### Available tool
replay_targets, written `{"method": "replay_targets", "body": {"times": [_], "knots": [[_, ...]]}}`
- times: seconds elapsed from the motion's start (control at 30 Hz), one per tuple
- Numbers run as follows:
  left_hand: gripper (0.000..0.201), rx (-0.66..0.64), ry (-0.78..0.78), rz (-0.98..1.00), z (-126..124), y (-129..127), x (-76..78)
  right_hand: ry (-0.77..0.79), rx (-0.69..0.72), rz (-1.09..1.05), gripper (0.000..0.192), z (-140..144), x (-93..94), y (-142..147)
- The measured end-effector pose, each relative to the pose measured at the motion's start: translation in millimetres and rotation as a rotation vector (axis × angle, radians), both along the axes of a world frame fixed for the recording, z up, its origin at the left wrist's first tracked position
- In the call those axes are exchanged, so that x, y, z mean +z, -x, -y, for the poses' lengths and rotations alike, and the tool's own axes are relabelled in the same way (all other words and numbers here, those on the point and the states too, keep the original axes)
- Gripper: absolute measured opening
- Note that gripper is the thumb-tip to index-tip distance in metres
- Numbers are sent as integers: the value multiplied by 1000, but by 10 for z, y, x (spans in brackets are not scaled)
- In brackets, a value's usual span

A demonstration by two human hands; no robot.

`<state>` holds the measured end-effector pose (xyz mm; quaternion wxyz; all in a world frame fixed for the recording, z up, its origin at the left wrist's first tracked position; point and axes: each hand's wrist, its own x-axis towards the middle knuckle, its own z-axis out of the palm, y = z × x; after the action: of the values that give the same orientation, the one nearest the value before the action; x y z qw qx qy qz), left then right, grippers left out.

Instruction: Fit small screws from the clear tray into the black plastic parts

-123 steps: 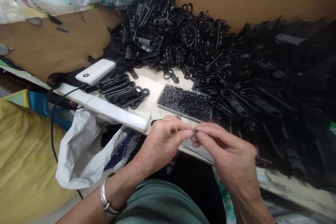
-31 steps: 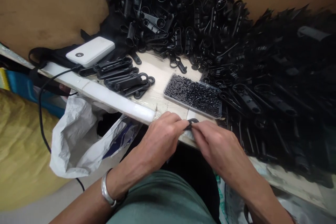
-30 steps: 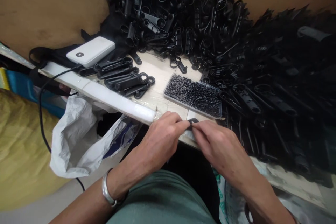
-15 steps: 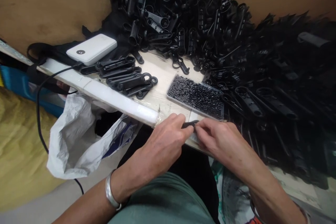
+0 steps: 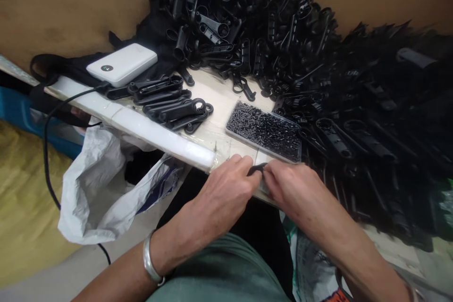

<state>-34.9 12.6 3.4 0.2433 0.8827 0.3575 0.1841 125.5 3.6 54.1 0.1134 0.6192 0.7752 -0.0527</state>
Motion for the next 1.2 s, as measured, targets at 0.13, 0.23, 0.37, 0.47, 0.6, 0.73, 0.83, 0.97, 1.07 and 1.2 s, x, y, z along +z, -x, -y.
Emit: {"method": "replay_targets", "body": {"times": [0.13,0.23,0.37,0.47,0.6,0.73,0.83,0.97,1.07,1.2], "knots": [[27,-5,-35,-20,13,-2,-2,-103,85,155,23,63,17,106],[20,-32,-71,-16,13,3,-33,-100,49,219,26,79,39,252],[23,-78,-102,-33,-29,22,-62,-94,39,283,26,51,53,395],[25,-87,-115,-49,-62,25,-33,-115,92,245,25,30,33,316],[23,-65,-157,-111,-64,20,28,-134,127,27,24,29,-36,31],[27,-65,-181,-117,-46,28,41,-36,97,-178,23,9,-94,-161],[29,-50,-189,-114,-36,30,28,-29,140,-221,20,-19,-101,-203],[30,-43,-216,-112,-28,22,1,6,140,-224,22,-71,-81,-208],[30,-43,-218,-108,-24,17,-16,26,127,-176,25,-92,-74,-182],[32,-36,-185,-67,-33,19,-27,-109,169,-53,21,-38,-89,-112]]}}
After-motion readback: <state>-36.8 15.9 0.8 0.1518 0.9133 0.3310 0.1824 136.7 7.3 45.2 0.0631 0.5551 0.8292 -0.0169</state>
